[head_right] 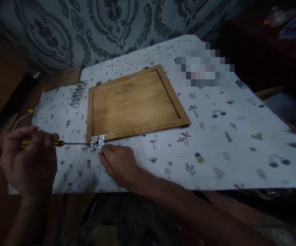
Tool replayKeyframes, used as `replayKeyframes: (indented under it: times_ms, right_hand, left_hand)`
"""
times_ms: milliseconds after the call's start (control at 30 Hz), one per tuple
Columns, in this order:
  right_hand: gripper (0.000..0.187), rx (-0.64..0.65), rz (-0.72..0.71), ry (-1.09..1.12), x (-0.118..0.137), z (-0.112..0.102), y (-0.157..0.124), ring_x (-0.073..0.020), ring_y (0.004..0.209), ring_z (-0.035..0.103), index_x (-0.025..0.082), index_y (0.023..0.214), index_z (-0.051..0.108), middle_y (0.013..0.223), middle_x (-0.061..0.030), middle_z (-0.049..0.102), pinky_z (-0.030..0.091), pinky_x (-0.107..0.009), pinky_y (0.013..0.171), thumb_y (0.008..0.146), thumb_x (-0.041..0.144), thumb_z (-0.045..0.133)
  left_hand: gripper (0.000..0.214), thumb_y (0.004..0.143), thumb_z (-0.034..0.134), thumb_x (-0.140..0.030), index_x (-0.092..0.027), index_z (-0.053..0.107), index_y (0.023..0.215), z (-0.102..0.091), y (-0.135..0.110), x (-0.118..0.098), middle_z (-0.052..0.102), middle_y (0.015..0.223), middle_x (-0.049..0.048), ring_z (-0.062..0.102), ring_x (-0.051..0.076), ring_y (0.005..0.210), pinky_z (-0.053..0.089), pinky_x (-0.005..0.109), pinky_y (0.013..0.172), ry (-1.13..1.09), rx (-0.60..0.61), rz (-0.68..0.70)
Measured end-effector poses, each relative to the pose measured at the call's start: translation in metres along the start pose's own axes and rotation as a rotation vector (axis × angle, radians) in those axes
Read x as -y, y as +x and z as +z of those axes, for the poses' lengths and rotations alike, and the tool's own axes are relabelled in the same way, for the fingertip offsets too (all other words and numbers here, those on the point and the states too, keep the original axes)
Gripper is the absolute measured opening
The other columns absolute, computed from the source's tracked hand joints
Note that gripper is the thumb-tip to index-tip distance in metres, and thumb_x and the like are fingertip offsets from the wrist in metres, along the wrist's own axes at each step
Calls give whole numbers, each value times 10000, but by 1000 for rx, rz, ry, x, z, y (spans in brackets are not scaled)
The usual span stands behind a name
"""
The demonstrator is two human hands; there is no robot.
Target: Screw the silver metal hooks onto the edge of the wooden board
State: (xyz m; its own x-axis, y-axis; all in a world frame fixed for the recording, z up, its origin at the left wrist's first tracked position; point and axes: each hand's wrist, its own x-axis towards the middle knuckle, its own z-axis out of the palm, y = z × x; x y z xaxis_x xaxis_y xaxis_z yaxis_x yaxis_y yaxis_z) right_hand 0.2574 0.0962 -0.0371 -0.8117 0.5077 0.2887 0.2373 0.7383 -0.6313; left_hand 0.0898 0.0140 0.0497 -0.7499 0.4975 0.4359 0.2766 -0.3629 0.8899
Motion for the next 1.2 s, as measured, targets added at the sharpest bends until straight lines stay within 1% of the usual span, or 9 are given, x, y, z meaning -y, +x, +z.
replayKeyframes:
  times_ms: [100, 267, 400, 500, 667, 800, 867, 1000, 1200]
  right_hand:
    - [196, 35, 105, -30, 1, -2, 3, -196, 746, 726, 171, 928, 718, 856, -66, 806, 432, -298, 658, 1028, 269, 582]
    - [165, 61, 157, -19, 2, -5, 7, -212, 806, 747, 169, 1019, 736, 916, -73, 818, 446, -298, 675, 1010, 273, 609]
    - [162, 69, 154, -21, 2, -4, 8, -222, 819, 757, 166, 1045, 741, 947, -82, 823, 456, -297, 666, 1000, 262, 619]
    - [169, 43, 138, -28, 0, -2, 7, -215, 799, 756, 166, 1028, 741, 931, -77, 824, 461, -297, 659, 1005, 266, 606]
    - [173, 25, 115, -35, -2, 0, 7, -212, 791, 754, 167, 1022, 740, 919, -75, 823, 464, -297, 657, 1008, 262, 596]
    - [171, 39, 134, -27, -2, 0, 7, -221, 813, 757, 167, 1042, 741, 943, -80, 823, 472, -303, 673, 1007, 257, 599]
    - [171, 46, 138, -21, -2, 0, 7, -222, 824, 759, 166, 1050, 739, 969, -84, 824, 477, -305, 685, 1007, 252, 598]
    - [167, 60, 146, -24, -1, -2, 8, -228, 828, 762, 163, 1048, 740, 952, -85, 822, 483, -308, 690, 1004, 241, 600]
    - [159, 63, 138, -19, -2, 0, 8, -225, 807, 757, 159, 1031, 734, 949, -89, 820, 488, -311, 682, 1003, 235, 597]
  left_hand:
    - [206, 666, 764, -127, -175, 746, 865, 5, 0, 4, 535, 673, -31, 522, 115, 645, 581, 273, 714, -55, 14, 27]
    - [164, 729, 746, -136, -175, 740, 888, 10, 0, 10, 533, 697, -24, 513, 117, 656, 573, 274, 717, -80, 50, 52]
    - [136, 781, 738, -154, -187, 734, 913, 11, -1, 10, 512, 736, -17, 502, 117, 682, 564, 277, 750, -40, 81, 48]
    - [115, 809, 735, -167, -205, 718, 916, 10, -2, 8, 486, 756, -12, 495, 122, 700, 561, 297, 771, -3, 90, 38]
    - [117, 783, 740, -180, -211, 713, 892, 9, 0, 10, 487, 725, -14, 472, 124, 663, 558, 299, 728, 2, 58, 86]
    - [104, 800, 733, -186, -207, 723, 902, 9, 0, 14, 504, 750, -14, 489, 120, 668, 564, 286, 739, -21, 71, 101]
    - [79, 816, 735, -196, -207, 718, 892, 10, 0, 16, 502, 761, -14, 492, 119, 674, 567, 287, 755, -11, 82, 97]
    - [66, 842, 739, -230, -207, 716, 899, 10, -2, 18, 491, 766, -15, 492, 117, 681, 568, 288, 771, -7, 108, 86]
    - [70, 869, 726, -276, -232, 673, 881, 9, -2, 21, 465, 780, -13, 479, 126, 691, 575, 313, 781, 66, 104, 75]
